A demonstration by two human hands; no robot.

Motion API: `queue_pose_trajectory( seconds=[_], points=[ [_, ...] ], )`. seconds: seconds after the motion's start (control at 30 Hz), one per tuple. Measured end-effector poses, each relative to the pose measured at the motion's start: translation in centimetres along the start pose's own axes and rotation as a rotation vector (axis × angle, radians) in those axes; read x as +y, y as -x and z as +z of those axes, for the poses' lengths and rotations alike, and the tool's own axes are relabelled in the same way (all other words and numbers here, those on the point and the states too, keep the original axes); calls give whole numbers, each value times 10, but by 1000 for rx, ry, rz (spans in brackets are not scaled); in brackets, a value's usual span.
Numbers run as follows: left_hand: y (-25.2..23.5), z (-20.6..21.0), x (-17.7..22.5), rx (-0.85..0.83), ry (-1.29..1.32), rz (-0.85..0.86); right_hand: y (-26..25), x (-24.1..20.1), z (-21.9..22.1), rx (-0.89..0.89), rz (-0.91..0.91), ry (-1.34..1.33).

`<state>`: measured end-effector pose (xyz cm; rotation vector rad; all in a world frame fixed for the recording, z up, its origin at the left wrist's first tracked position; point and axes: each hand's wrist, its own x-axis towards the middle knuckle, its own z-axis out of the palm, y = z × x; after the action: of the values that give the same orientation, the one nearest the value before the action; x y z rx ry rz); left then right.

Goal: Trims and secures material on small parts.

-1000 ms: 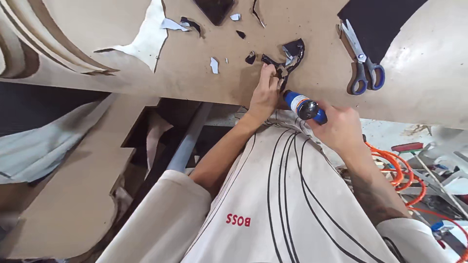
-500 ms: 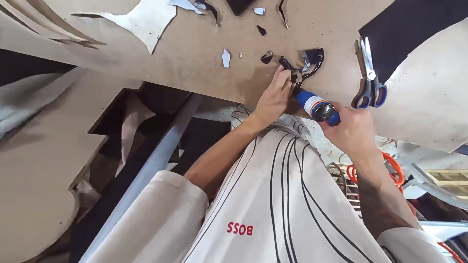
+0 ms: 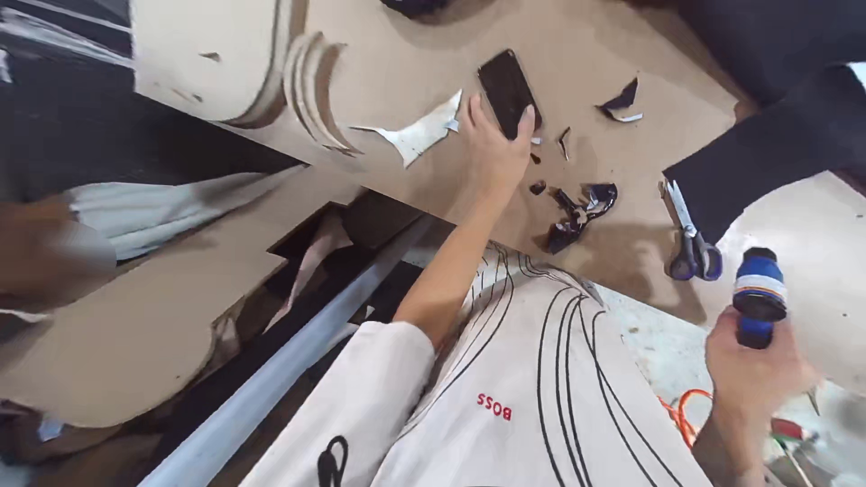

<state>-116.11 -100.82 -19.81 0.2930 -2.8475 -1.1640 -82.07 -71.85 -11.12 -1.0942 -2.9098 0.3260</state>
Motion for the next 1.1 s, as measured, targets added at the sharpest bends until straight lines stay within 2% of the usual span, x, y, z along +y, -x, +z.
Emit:
queue_pose_trajectory(
  seconds=[0.1, 0.2, 0.4, 0.5, 0.57, 0.67, 0.77, 0.83, 0.9, 1.0, 1.1],
  points=[
    [-53, 45, 9, 50, -168, -110, -13, 30, 10, 24, 80, -14],
    [-74, 70, 8, 90, -295, -151, -16, 49, 23, 13, 152, -18],
    [-94, 70, 8, 99, -307, -170, -19, 82, 45, 39, 167, 68],
    [-98, 68, 6, 76, -264, -126, -26, 100, 51, 29, 117, 58],
    [-93, 58, 6, 70, -176, -38, -35, 111, 51, -6, 84, -1],
    [-55, 21, 11, -82, -73, 177, -50, 127, 47, -72, 63, -68],
    [18, -17, 4, -489, -143, 298, -65, 140, 42, -92, 45, -81],
    [69, -29, -14, -776, -200, 304, -72, 125, 30, -70, 43, -84],
    [110, -31, -34, -887, -230, 368, -76, 81, 13, -80, -2, -85],
    [140, -17, -56, -841, -216, 533, -73, -15, 20, -251, -309, -199],
    [155, -7, -70, -758, -168, 686, -53, -88, 75, -502, -684, -300]
  ],
)
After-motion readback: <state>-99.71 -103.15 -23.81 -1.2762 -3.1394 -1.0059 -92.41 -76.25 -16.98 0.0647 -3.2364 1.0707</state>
